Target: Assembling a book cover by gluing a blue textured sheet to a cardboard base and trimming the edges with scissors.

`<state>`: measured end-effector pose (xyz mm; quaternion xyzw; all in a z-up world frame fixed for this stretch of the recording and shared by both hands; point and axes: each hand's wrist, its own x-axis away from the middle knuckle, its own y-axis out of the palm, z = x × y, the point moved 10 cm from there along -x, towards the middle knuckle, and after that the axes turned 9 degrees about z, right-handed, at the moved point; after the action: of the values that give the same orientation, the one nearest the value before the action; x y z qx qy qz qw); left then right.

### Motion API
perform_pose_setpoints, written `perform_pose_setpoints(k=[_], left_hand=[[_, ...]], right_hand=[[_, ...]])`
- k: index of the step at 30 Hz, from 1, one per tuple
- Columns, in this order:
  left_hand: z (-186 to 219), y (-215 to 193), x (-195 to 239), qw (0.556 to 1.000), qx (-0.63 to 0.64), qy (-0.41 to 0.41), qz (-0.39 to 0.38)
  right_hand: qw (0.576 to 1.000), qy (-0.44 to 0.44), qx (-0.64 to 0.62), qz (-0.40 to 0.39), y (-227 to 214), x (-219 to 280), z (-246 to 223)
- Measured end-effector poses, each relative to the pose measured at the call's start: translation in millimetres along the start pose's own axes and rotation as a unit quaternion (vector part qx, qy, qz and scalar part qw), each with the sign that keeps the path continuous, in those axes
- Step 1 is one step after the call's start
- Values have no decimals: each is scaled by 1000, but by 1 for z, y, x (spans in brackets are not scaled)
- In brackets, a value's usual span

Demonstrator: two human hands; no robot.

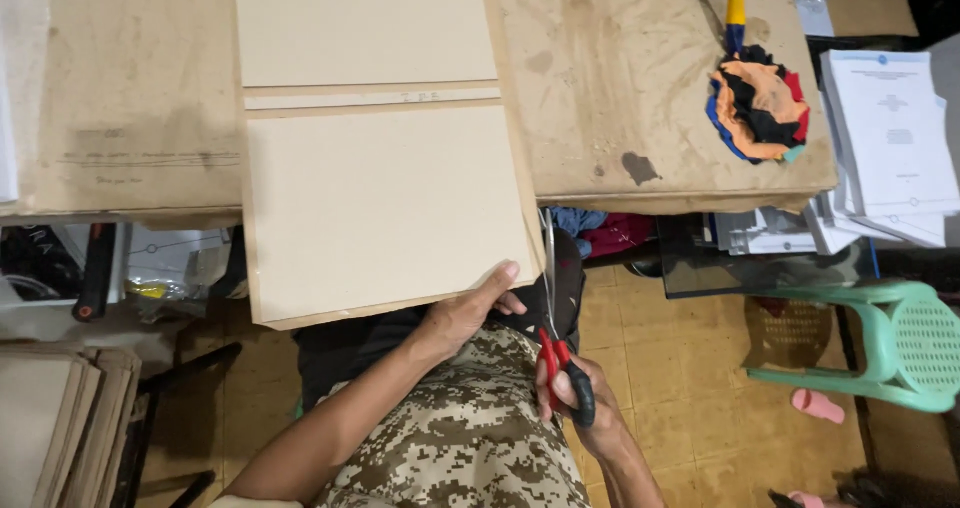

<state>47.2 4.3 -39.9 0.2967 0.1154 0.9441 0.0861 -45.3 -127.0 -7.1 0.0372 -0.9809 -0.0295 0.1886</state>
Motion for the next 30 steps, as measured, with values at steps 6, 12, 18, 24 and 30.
perform_pose_setpoints(k=[6,12,18,24,30], left_hand=[[-2,1,5,999,-21,-25,-16],[1,1,12,998,-44,-27,-20],[17,-14,33,983,-173,-58,-25],[-4,-51,36,984,-167,-54,-17],[-1,-52,55,976,-205,-69,-5]], right_hand=[[1000,5,-20,8,-7,1,12],[1000,7,-20,11,-15,5,21],[999,3,-32,2,-12,8,16],[998,14,-55,-15,-14,8,27],[999,-9,-39,-10,-4,-3,15]])
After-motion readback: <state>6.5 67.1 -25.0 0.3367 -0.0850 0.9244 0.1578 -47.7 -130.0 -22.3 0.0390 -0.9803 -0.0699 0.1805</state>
